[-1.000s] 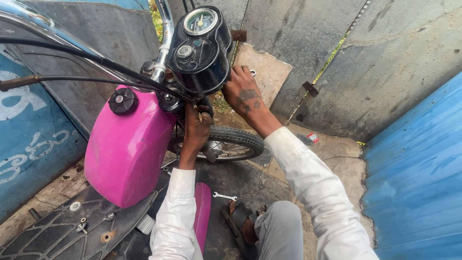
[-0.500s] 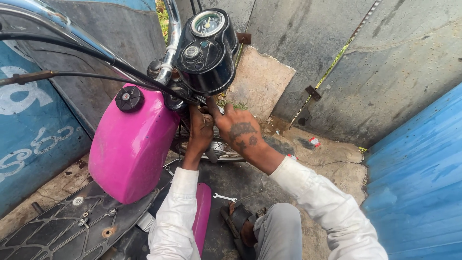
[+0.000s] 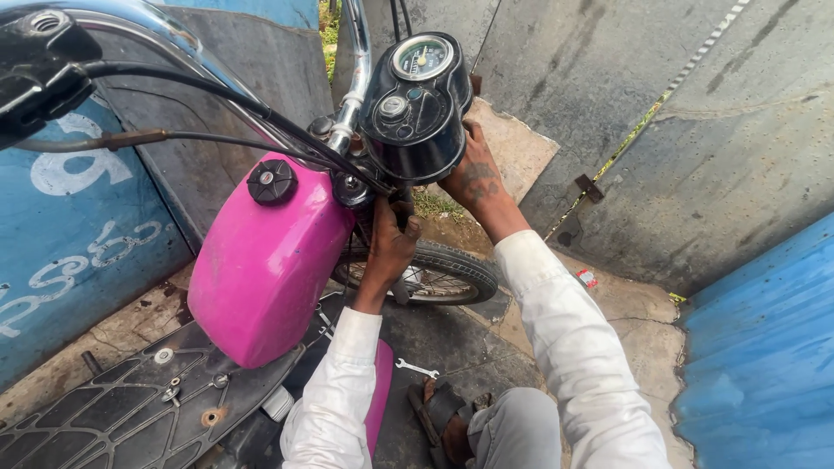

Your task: Repairing the front fork and assembly of a motorcycle using wrenches.

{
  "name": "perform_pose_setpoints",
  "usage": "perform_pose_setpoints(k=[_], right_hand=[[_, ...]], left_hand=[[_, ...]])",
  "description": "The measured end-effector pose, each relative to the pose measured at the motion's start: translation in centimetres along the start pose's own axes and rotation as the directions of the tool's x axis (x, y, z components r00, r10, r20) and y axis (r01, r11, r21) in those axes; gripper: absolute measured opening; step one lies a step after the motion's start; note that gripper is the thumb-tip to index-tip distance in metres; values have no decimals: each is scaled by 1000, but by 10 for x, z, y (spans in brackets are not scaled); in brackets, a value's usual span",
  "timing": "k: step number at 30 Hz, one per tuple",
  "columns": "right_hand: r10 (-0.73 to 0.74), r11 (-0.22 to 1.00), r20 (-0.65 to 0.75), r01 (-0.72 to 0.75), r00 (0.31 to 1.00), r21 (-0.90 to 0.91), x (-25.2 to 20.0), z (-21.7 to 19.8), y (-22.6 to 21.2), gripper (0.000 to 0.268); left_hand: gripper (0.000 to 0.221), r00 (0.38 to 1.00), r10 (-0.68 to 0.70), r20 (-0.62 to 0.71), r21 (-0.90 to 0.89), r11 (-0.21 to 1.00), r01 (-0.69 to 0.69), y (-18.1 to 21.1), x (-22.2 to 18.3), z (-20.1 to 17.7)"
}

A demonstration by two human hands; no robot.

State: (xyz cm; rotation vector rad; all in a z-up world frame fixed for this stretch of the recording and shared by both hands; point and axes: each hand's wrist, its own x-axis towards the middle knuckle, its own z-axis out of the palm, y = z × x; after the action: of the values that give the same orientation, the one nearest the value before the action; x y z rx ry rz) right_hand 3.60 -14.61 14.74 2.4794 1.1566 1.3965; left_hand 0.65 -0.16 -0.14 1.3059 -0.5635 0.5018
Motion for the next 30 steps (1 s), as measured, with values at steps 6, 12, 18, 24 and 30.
perform_pose_setpoints(k=[6,12,18,24,30], right_hand=[[214,962,250,-248,944,116,-26,-7,-13,7],[198,980,189,-199,962,-13,-24,-28,-47,4],[426,897,408,-317,808,-309,-32,-53,-123,64],[367,929,484,-339,794,-148,-21,-74,-99,62],[266,945,452,-324,851,53,-13,-66,-56,48]], left_hand=[[104,999,20,37,64,998,-22,15,0,-1],[101,997,52,52,22,998,-53,2,0,-1],[91,998,49,51,-120,992,-42,-1,-3,3],[99,999,-38,31,-144,989,42,-1,-5,4],[102,996,80,29,-66,995,-78,4,-1,2]])
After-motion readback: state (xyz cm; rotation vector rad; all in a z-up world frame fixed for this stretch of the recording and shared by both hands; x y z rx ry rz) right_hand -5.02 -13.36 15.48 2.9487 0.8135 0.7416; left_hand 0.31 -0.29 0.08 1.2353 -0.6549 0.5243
